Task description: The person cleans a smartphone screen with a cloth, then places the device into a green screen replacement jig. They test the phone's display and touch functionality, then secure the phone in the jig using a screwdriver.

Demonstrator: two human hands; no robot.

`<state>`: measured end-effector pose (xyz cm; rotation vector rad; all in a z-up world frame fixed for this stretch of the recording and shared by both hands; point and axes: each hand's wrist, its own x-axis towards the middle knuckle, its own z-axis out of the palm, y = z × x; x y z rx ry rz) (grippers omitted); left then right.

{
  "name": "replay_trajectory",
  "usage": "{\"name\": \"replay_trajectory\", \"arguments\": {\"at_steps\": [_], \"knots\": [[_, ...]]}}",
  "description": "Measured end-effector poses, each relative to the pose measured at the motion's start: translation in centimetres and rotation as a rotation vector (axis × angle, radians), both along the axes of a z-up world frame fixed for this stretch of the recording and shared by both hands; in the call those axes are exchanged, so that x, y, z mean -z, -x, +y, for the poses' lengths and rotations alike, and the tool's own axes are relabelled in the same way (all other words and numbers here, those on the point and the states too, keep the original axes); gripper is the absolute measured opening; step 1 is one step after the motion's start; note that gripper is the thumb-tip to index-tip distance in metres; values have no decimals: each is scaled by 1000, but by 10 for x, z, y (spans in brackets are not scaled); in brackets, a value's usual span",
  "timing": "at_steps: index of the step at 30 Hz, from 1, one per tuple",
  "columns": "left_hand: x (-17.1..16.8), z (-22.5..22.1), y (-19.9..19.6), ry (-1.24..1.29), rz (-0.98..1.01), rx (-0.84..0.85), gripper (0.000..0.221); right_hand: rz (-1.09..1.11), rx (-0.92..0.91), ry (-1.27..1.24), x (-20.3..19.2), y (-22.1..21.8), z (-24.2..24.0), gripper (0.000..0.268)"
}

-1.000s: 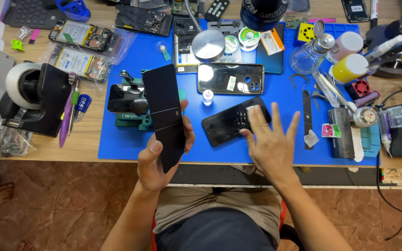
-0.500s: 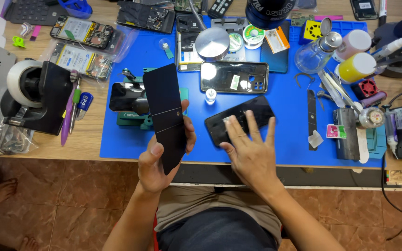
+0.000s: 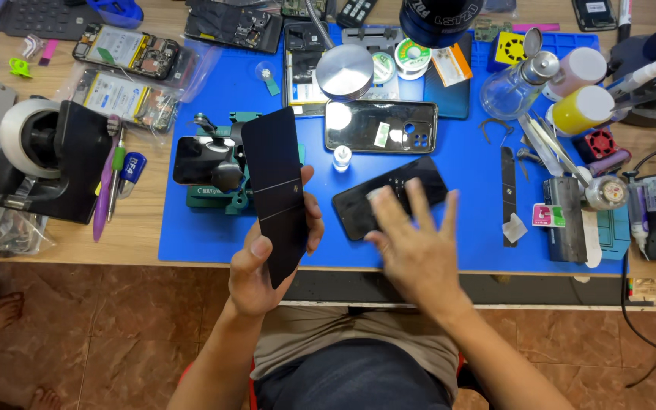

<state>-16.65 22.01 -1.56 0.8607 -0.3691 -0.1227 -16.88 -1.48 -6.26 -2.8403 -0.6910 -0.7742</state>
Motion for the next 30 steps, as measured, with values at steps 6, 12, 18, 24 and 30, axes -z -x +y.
{"name": "replay_trajectory", "arguments": {"at_steps": [6, 12, 18, 24, 30], "knots": [[0, -4, -2, 7, 2, 11, 98, 53, -89, -78, -4, 15, 27, 53], [1, -6, 0, -5, -6, -3, 95, 27, -86, -40, -2, 9, 26, 55], [1, -6, 3, -6, -4, -23, 99, 3, 34, -4, 2, -5, -1, 56], [1, -8, 2, -22, -11, -8, 99, 77, -76, -87, 1, 13, 31, 56], [0, -5, 3, -36, -9, -16, 98, 107, 179, 13, 8, -19, -44, 66]]}}
